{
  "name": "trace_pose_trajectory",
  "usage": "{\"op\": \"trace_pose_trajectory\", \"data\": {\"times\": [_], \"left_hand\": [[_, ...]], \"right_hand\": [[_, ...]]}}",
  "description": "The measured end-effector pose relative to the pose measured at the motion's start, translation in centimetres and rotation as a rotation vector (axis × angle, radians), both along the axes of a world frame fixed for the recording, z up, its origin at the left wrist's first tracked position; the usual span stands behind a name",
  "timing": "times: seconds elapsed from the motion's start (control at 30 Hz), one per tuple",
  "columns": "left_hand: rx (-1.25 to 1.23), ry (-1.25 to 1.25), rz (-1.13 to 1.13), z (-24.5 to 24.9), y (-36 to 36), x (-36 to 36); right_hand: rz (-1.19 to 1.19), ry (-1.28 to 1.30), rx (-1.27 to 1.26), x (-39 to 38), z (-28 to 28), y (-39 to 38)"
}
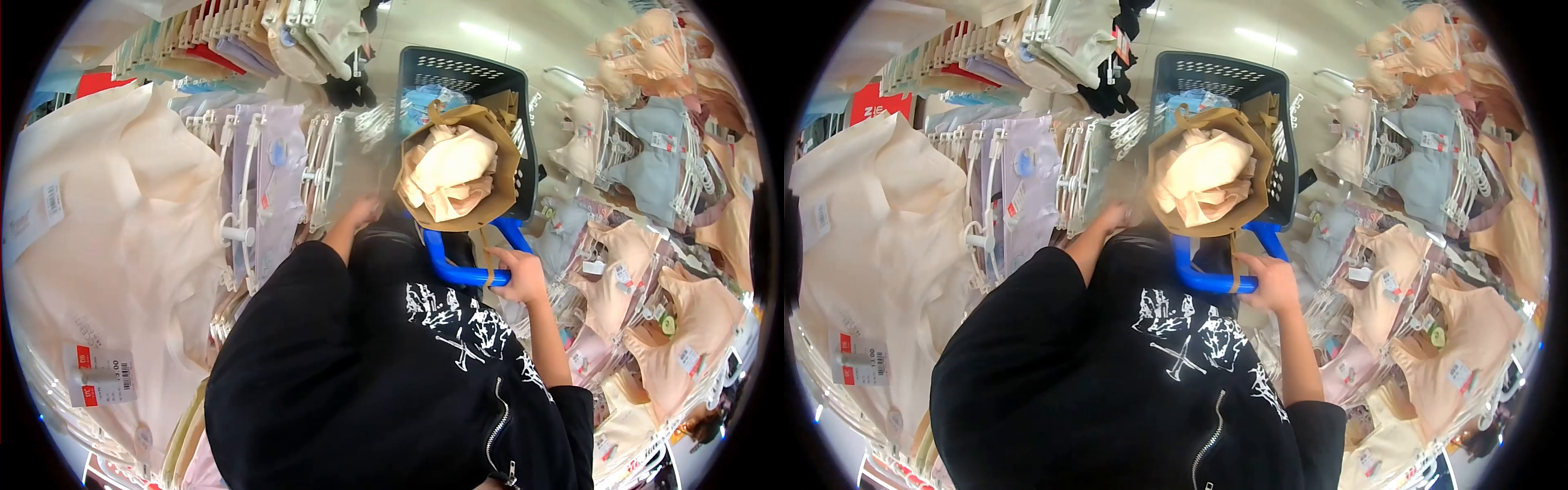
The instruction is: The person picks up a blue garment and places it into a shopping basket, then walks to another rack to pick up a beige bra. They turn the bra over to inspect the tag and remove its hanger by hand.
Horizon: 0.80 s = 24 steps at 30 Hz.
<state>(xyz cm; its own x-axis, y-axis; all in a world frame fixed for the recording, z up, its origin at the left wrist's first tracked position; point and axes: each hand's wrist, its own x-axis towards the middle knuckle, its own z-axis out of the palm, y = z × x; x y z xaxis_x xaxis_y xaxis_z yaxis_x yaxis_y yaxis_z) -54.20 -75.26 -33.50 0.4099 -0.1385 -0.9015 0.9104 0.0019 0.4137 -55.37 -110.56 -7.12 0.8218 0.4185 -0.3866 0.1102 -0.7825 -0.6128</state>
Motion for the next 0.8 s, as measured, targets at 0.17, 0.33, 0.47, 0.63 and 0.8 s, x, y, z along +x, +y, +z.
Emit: {"op": "trace_pose_trajectory", "data": {"times": [0.17,0.33,0.47,0.63,0.8], "left_hand": [[-0.022,0.132,-0.02,-1.4,1.4,-2.7],[0.068,0.126,0.056,1.0,1.6,-2.0],[0.069,0.047,0.056,2.6,2.0,-3.3],[0.232,-0.262,-0.181,2.4,2.6,-8.8],[0.663,-0.237,-0.217,5.5,0.7,-14.2]], "right_hand": [[0.065,0.118,-0.02,0.1,0.4,0.1],[0.306,0.197,-0.111,1.6,2.0,0.1],[0.269,0.397,0.067,6.7,1.4,0.8],[0.013,0.154,0.09,11.9,-5.3,5.2],[0.32,-0.167,0.025,14.5,-13.8,9.4]]}}
